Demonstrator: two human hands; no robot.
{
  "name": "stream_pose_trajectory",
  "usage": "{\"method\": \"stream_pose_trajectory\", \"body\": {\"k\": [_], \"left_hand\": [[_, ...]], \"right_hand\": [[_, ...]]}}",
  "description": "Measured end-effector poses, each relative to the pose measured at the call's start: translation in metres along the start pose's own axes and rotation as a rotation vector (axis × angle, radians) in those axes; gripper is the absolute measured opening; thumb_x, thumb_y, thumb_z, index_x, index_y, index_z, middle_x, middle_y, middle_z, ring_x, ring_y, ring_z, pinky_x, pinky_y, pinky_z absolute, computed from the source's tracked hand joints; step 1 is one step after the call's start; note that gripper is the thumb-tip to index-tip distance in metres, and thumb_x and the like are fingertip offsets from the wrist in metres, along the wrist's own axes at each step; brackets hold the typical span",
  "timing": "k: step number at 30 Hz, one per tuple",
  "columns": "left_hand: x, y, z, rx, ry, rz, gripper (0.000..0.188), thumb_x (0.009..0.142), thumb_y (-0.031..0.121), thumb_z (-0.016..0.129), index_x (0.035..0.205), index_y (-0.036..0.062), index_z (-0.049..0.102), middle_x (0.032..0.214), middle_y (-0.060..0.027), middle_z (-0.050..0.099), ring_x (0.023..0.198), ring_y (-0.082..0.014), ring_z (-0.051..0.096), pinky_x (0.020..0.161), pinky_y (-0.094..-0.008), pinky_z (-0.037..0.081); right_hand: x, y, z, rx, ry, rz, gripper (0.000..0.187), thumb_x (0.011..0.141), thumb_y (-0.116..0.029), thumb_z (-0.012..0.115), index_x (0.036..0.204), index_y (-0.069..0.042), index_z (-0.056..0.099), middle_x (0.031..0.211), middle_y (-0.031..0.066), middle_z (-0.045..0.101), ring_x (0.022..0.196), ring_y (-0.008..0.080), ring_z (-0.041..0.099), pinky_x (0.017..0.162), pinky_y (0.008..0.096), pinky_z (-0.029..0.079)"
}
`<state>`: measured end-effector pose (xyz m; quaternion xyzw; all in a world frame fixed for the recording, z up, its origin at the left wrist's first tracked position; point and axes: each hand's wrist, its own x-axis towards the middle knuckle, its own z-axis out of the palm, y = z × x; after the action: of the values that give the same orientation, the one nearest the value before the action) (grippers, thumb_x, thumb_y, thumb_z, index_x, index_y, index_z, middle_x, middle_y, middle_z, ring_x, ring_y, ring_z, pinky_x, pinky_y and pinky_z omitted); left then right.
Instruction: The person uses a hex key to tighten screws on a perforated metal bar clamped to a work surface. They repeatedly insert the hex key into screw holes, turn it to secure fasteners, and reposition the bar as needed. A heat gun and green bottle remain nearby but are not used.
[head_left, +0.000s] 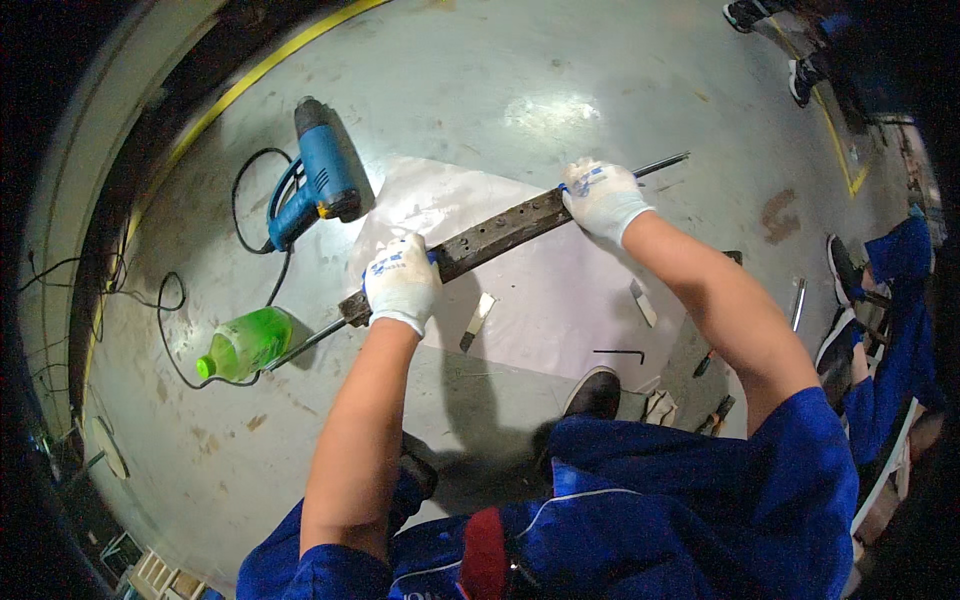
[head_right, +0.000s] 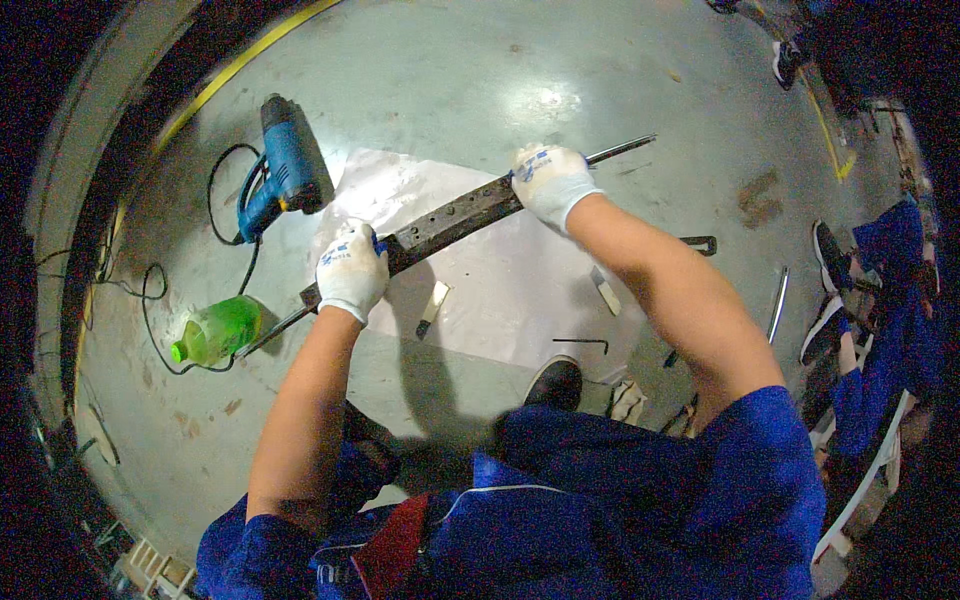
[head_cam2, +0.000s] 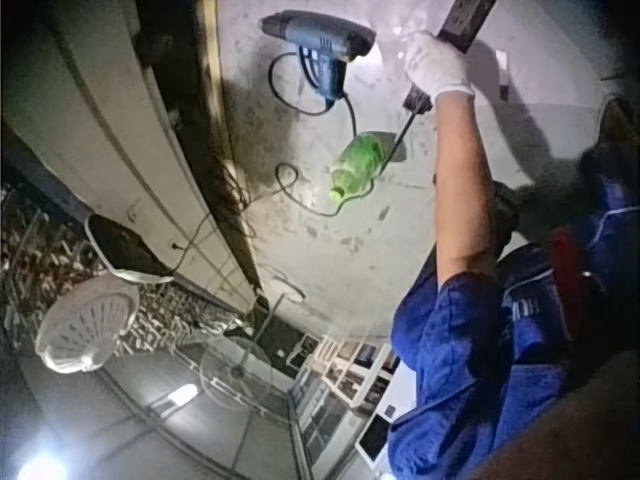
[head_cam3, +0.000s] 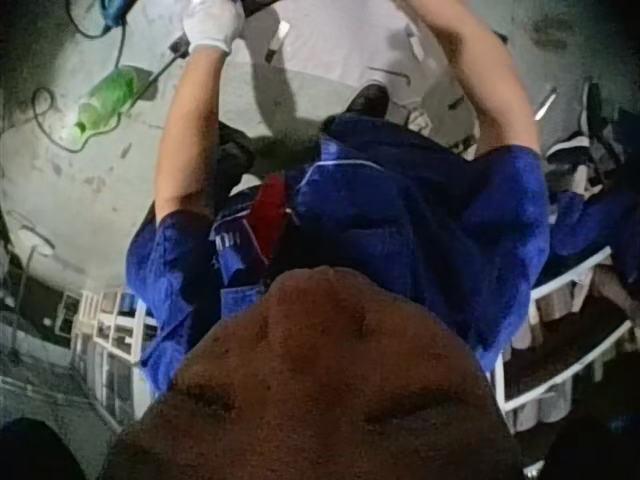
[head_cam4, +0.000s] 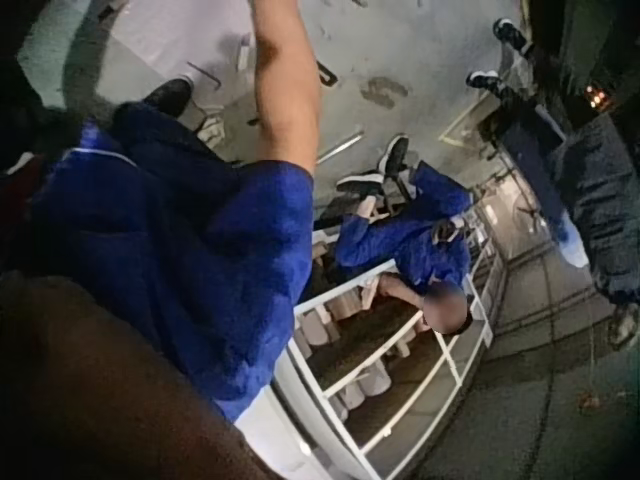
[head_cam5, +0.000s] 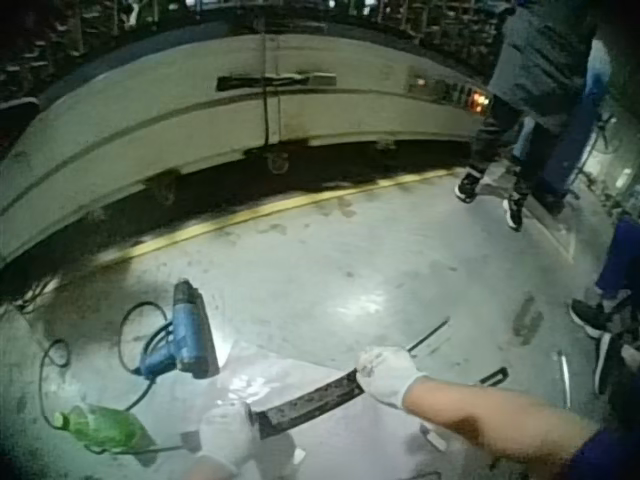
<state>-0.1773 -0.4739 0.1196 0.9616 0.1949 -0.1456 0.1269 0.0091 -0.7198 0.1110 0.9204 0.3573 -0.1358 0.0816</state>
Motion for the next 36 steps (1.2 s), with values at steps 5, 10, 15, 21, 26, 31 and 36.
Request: {"method": "stream_pose_trajectory", "body": {"k": [5, 10, 15, 21, 26, 31, 36], "left_hand": [[0.003, -0.011, 0.007, 0.058, -0.022, 0.051, 0.041, 0.088, 0.023, 0.070, 0.118, -0.0035, 0.061, 0.104, -0.0247, 0.072, 0.099, -0.0402, 0.071, 0.087, -0.0487, 0.056], [0.001, -0.019, -0.003, 0.040, 0.062, 0.170, 0.029, 0.089, 0.023, 0.066, 0.109, 0.0027, 0.066, 0.100, -0.0234, 0.072, 0.093, -0.0421, 0.071, 0.085, -0.0499, 0.056], [-0.033, -0.050, -0.082, 0.266, -0.174, 0.450, 0.035, 0.091, 0.029, 0.069, 0.116, 0.0045, 0.063, 0.112, -0.0202, 0.066, 0.105, -0.0379, 0.066, 0.093, -0.0480, 0.052], [-0.096, -0.118, -0.103, 0.406, -0.529, 0.464, 0.047, 0.088, 0.037, 0.073, 0.121, 0.0061, 0.062, 0.116, -0.0197, 0.064, 0.109, -0.0366, 0.064, 0.094, -0.0470, 0.050], [-0.119, -0.118, -0.096, 0.287, -0.609, 0.395, 0.052, 0.083, 0.036, 0.079, 0.124, 0.0063, 0.064, 0.113, -0.0216, 0.067, 0.110, -0.0384, 0.065, 0.094, -0.0485, 0.050], [-0.124, -0.125, -0.080, 0.187, -0.614, 0.381, 0.053, 0.083, 0.037, 0.076, 0.123, 0.0053, 0.064, 0.108, -0.0218, 0.067, 0.103, -0.0406, 0.066, 0.093, -0.0496, 0.050], [-0.121, -0.118, -0.076, 0.163, -0.587, 0.418, 0.052, 0.084, 0.038, 0.075, 0.122, 0.0047, 0.064, 0.105, -0.0214, 0.068, 0.102, -0.0397, 0.066, 0.093, -0.0498, 0.050]], "right_hand": [[0.004, -0.005, -0.015, 0.028, -0.098, -0.013, 0.036, 0.098, -0.031, 0.052, 0.116, -0.005, 0.070, 0.122, 0.0188, 0.071, 0.111, 0.0348, 0.070, 0.095, 0.0451, 0.056], [0.001, 0.001, -0.027, 0.142, -0.143, 0.146, 0.044, 0.097, -0.038, 0.049, 0.117, -0.005, 0.072, 0.118, 0.0231, 0.072, 0.112, 0.0373, 0.070, 0.099, 0.0477, 0.054], [-0.014, 0.037, -0.056, 0.386, -0.181, 0.041, 0.044, 0.097, -0.035, 0.048, 0.120, -0.004, 0.068, 0.122, 0.0223, 0.070, 0.115, 0.0404, 0.066, 0.100, 0.0498, 0.051], [-0.024, 0.052, -0.022, 0.318, -0.071, -0.029, 0.035, 0.102, -0.032, 0.050, 0.127, -0.013, 0.066, 0.129, 0.0186, 0.065, 0.121, 0.0374, 0.063, 0.104, 0.0470, 0.050], [-0.029, 0.043, -0.022, 0.248, 0.046, -0.134, 0.032, 0.099, -0.023, 0.054, 0.126, -0.012, 0.067, 0.118, 0.0147, 0.067, 0.116, 0.0358, 0.062, 0.105, 0.0476, 0.048], [-0.032, 0.011, -0.032, 0.202, 0.048, -0.232, 0.031, 0.098, -0.024, 0.058, 0.125, -0.014, 0.069, 0.116, 0.0139, 0.067, 0.117, 0.0336, 0.061, 0.108, 0.0483, 0.045], [-0.026, -0.032, -0.024, 0.133, 0.075, -0.340, 0.026, 0.097, -0.027, 0.063, 0.118, -0.016, 0.071, 0.115, 0.0113, 0.068, 0.117, 0.0311, 0.062, 0.103, 0.0453, 0.048]]}}
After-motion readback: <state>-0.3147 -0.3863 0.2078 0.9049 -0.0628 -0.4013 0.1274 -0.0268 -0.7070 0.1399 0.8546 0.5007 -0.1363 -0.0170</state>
